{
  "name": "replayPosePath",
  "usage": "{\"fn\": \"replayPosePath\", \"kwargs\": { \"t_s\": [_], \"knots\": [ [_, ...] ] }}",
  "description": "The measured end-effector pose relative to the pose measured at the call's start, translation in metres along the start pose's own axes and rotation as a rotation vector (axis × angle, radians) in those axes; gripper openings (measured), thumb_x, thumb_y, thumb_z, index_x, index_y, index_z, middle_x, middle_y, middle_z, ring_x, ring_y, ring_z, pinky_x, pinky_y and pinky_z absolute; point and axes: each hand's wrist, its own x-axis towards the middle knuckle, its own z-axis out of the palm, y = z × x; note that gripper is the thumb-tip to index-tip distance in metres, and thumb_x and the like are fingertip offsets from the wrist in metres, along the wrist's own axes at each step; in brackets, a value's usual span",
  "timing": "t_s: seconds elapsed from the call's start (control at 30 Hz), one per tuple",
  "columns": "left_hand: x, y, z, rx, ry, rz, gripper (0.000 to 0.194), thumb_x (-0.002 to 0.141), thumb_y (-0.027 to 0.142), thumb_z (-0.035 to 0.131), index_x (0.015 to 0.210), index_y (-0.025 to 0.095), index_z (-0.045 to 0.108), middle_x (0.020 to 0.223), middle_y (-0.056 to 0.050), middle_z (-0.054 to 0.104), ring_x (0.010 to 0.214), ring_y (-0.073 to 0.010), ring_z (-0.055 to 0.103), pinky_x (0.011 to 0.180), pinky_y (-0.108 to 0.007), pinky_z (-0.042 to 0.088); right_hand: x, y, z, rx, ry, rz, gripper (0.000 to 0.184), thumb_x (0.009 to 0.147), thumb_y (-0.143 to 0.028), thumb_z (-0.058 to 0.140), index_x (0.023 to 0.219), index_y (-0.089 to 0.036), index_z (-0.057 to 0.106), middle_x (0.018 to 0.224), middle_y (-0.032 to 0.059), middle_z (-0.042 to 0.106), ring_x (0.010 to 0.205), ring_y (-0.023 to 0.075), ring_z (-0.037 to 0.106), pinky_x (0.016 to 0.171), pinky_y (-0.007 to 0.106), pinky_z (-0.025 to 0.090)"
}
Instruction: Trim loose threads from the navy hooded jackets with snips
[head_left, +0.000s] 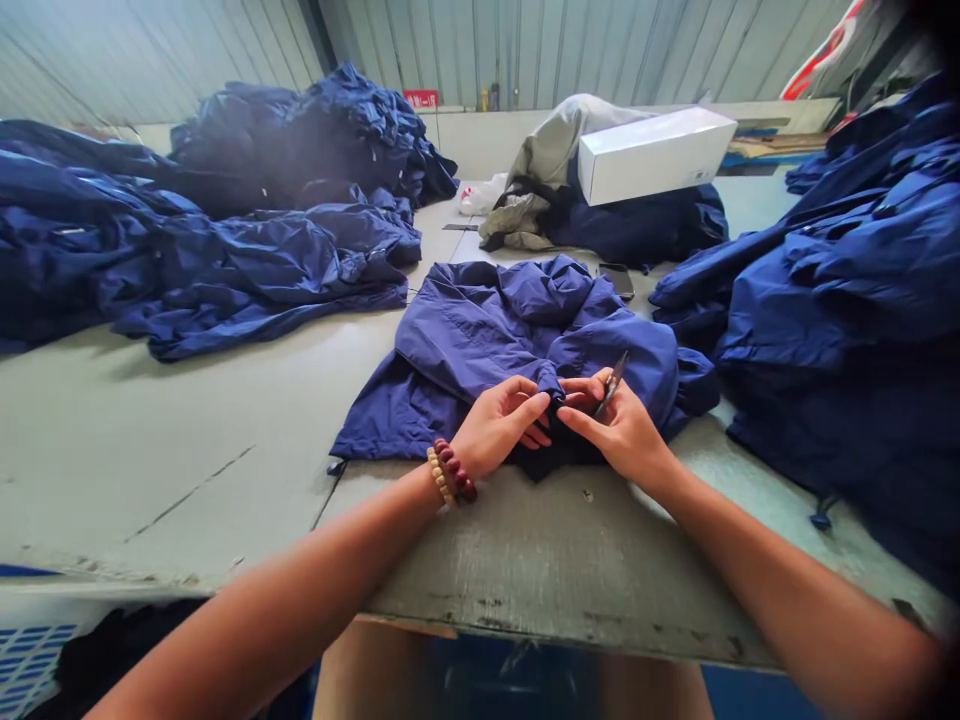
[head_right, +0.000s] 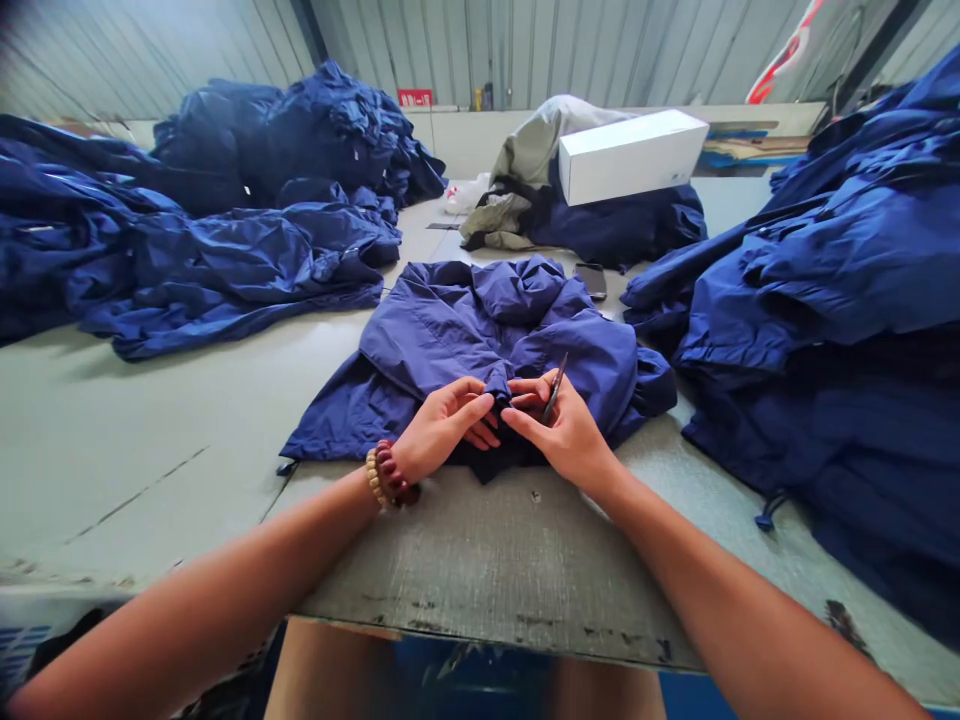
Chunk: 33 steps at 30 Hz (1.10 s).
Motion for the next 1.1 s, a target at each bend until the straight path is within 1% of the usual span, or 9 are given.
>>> {"fn": "replayPosePath", "kwargs": {
  "t_s": [0.17,0.33,0.43,0.5,0.57,0.73,0.87,1.0,1.1],
  "knots": [
    [-0.005,0.004,0.002,0.007,0.032,0.006,0.042,0.094,0.058,0.074,0.101,0.018,0.062,0.078,0.000,0.070,0.062,-0.0151,0.074,0.057,-0.024,0.059,-0.001,-0.007,-0.002,-0.042,0.080,-0.014,0.055,0.090,-0.062,0.082,0.089,-0.028,0.038,0.110,0.0070,0.081,0.097,0.0231,0.077,0.091,0.042,0.062],
    [-0.005,0.009,-0.004,-0.107,0.089,-0.019,0.030,0.090,0.045,0.077,0.097,0.019,0.066,0.079,0.000,0.069,0.062,-0.0127,0.068,0.048,-0.021,0.050,0.000,-0.013,-0.007,-0.169,0.164,-0.023,0.054,0.091,-0.062,0.080,0.085,-0.029,0.038,0.090,0.0035,0.078,0.074,0.0207,0.071,0.072,0.039,0.061],
    [-0.004,0.011,-0.009,-0.339,0.141,-0.068,0.020,0.089,0.032,0.078,0.100,0.020,0.067,0.098,-0.004,0.075,0.082,-0.0155,0.074,0.074,-0.029,0.066,-0.001,-0.017,-0.007,-0.204,0.194,-0.042,0.055,0.090,-0.063,0.080,0.084,-0.029,0.037,0.090,0.0039,0.079,0.073,0.0214,0.072,0.072,0.040,0.062],
    [-0.003,0.010,-0.011,-0.467,0.146,-0.107,0.014,0.092,0.026,0.074,0.101,0.021,0.065,0.107,-0.005,0.078,0.096,-0.0177,0.076,0.096,-0.038,0.066,-0.002,-0.018,-0.006,-0.220,0.164,-0.044,0.055,0.090,-0.060,0.082,0.085,-0.029,0.037,0.096,0.0057,0.081,0.082,0.0236,0.076,0.079,0.043,0.065],
    [-0.003,0.009,-0.012,-0.532,0.140,-0.139,0.008,0.096,0.024,0.069,0.101,0.021,0.063,0.111,-0.006,0.079,0.103,-0.0184,0.077,0.104,-0.040,0.063,-0.003,-0.017,-0.005,-0.199,0.092,-0.021,0.054,0.088,-0.057,0.085,0.086,-0.028,0.038,0.103,0.0073,0.081,0.092,0.0255,0.079,0.087,0.045,0.067],
    [-0.001,0.009,-0.015,-0.514,0.107,-0.192,0.015,0.097,0.033,0.063,0.104,0.021,0.068,0.107,-0.008,0.080,0.094,-0.0211,0.078,0.093,-0.040,0.066,0.001,-0.017,-0.006,-0.006,0.002,0.117,0.064,0.079,-0.055,0.092,0.086,-0.028,0.034,0.099,0.0050,0.080,0.088,0.0237,0.078,0.087,0.045,0.068],
    [-0.001,0.015,-0.014,-0.427,0.099,-0.144,0.018,0.089,0.039,0.068,0.093,0.021,0.069,0.095,-0.007,0.080,0.089,-0.0246,0.078,0.084,-0.041,0.066,0.001,-0.028,-0.012,0.237,-0.128,0.268,0.066,0.076,-0.046,0.095,0.088,-0.028,0.033,0.090,-0.0013,0.073,0.080,0.0180,0.071,0.084,0.040,0.064],
    [-0.006,0.019,-0.007,-0.343,-0.037,-0.120,0.033,0.087,0.054,0.067,0.081,0.021,0.068,0.087,-0.009,0.079,0.099,-0.0309,0.078,0.085,-0.044,0.064,-0.004,-0.043,-0.014,0.334,-0.179,0.266,0.058,0.077,-0.045,0.089,0.088,-0.028,0.035,0.080,-0.0038,0.056,0.069,0.0150,0.055,0.066,0.031,0.053],
    [-0.009,0.019,-0.004,-0.381,-0.061,-0.120,0.030,0.084,0.051,0.068,0.075,0.022,0.066,0.079,-0.007,0.076,0.092,-0.0297,0.078,0.082,-0.044,0.064,-0.006,-0.050,-0.012,0.364,-0.171,0.277,0.056,0.073,-0.047,0.087,0.087,-0.028,0.036,0.079,-0.0035,0.048,0.068,0.0150,0.048,0.061,0.030,0.047]
  ]
}}
